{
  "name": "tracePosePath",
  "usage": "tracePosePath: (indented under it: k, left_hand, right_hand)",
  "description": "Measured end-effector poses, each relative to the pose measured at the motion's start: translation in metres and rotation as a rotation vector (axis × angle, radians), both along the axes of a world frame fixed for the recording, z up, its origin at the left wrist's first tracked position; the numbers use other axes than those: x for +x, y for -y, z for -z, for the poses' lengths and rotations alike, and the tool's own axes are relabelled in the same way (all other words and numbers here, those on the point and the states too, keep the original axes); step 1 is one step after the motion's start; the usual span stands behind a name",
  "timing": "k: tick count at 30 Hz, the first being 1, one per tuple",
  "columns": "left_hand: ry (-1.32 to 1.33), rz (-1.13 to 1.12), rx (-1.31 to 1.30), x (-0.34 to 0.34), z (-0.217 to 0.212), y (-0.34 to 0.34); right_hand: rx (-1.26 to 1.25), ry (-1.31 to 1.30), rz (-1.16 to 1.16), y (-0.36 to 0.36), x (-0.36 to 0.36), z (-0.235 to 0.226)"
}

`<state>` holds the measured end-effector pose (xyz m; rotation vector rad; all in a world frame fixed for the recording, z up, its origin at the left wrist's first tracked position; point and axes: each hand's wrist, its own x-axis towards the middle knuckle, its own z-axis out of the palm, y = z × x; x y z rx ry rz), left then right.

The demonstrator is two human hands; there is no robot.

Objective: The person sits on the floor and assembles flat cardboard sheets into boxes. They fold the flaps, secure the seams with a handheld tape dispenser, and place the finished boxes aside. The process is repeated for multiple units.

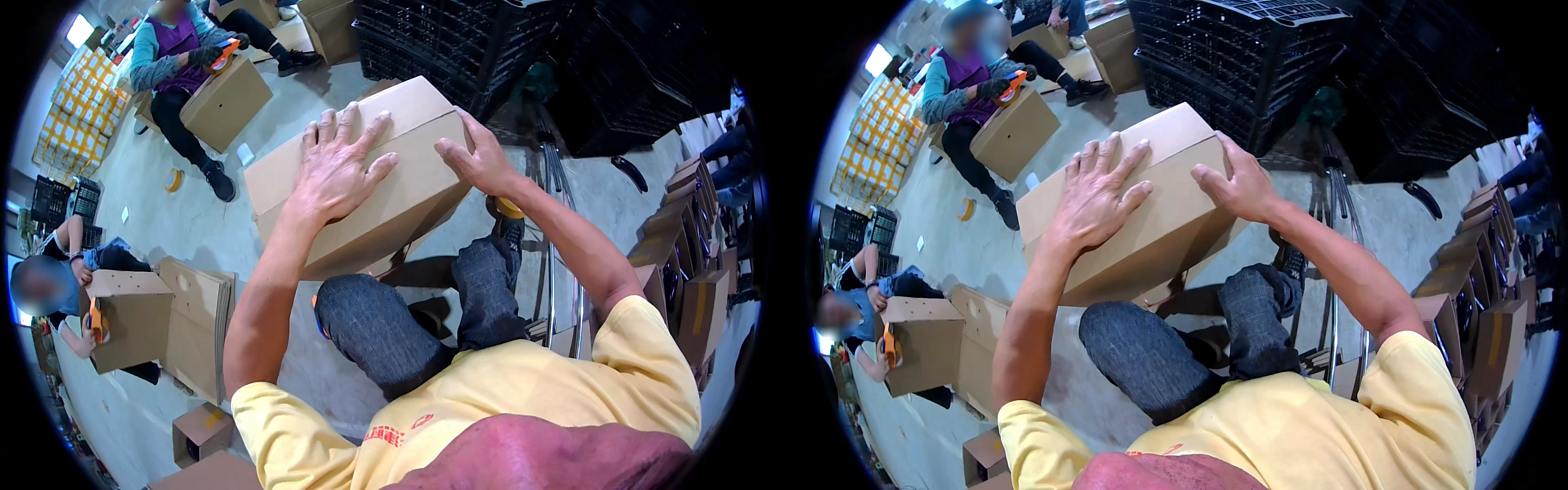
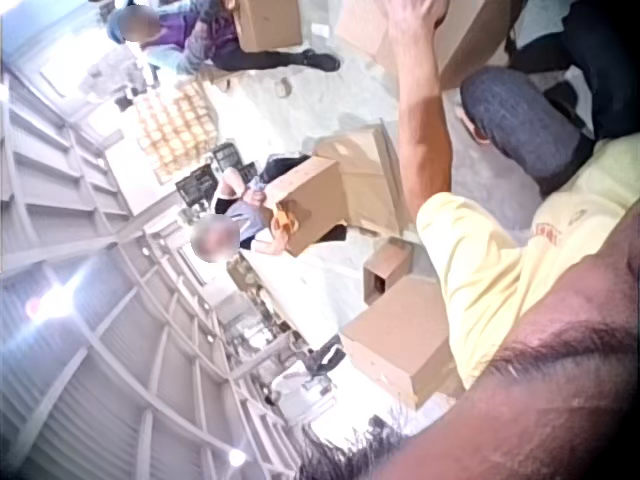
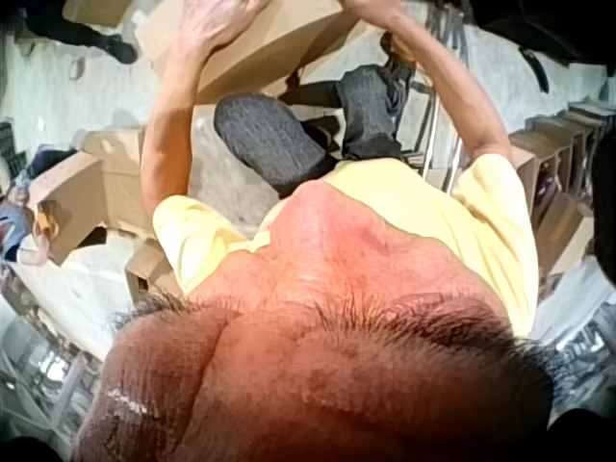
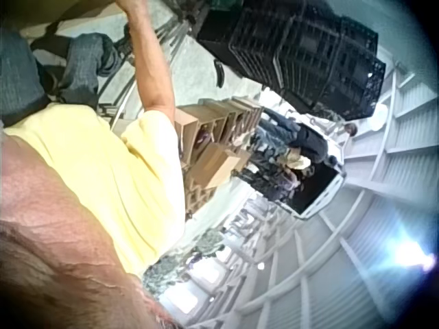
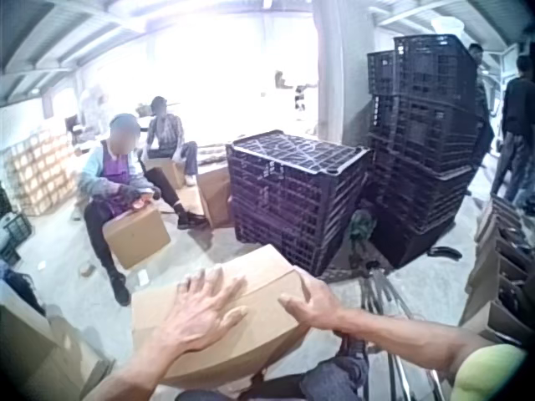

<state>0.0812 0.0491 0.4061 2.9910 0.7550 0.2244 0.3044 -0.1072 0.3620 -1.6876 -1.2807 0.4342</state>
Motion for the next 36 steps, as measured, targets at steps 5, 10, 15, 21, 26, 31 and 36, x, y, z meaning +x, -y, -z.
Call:
tracePosePath:
  k: [5, 10, 15, 21, 26, 31, 36]
  left_hand:
    - [0.03, 0.012, 0.043, 0.001, 0.012, -0.002]
    - [0.122, 0.03, 0.066, -0.008, 0.032, -0.019]
    - [0.455, 0.159, -0.157, -0.02, 0.029, -0.018]
    - [1.128, -0.501, -0.023, -0.181, 0.041, 0.045]
    - [0.701, -1.07, -0.173, -0.277, 0.294, 0.115]
    - [0.226, -1.191, -0.48, -0.289, 0.402, 0.148]
    - [0.373, -1.28, -0.714, -0.307, 0.463, 0.134]
  right_hand:
    - [-0.308, -0.453, -0.088, -0.01, 0.02, -0.013]
    - [-0.498, -0.274, 0.126, -0.046, 0.006, -0.023]
    - [-0.452, -0.505, 0.137, -0.031, 0.025, -0.003]
    - [-0.448, -0.504, 0.23, -0.026, 0.019, -0.005]
    - [-0.472, -0.491, 0.161, -0.04, 0.015, -0.009]
    - [-0.426, -0.482, 0.229, -0.035, 0.035, 0.001]
    - [-0.517, -0.41, 0.164, -0.046, 0.024, -0.002]
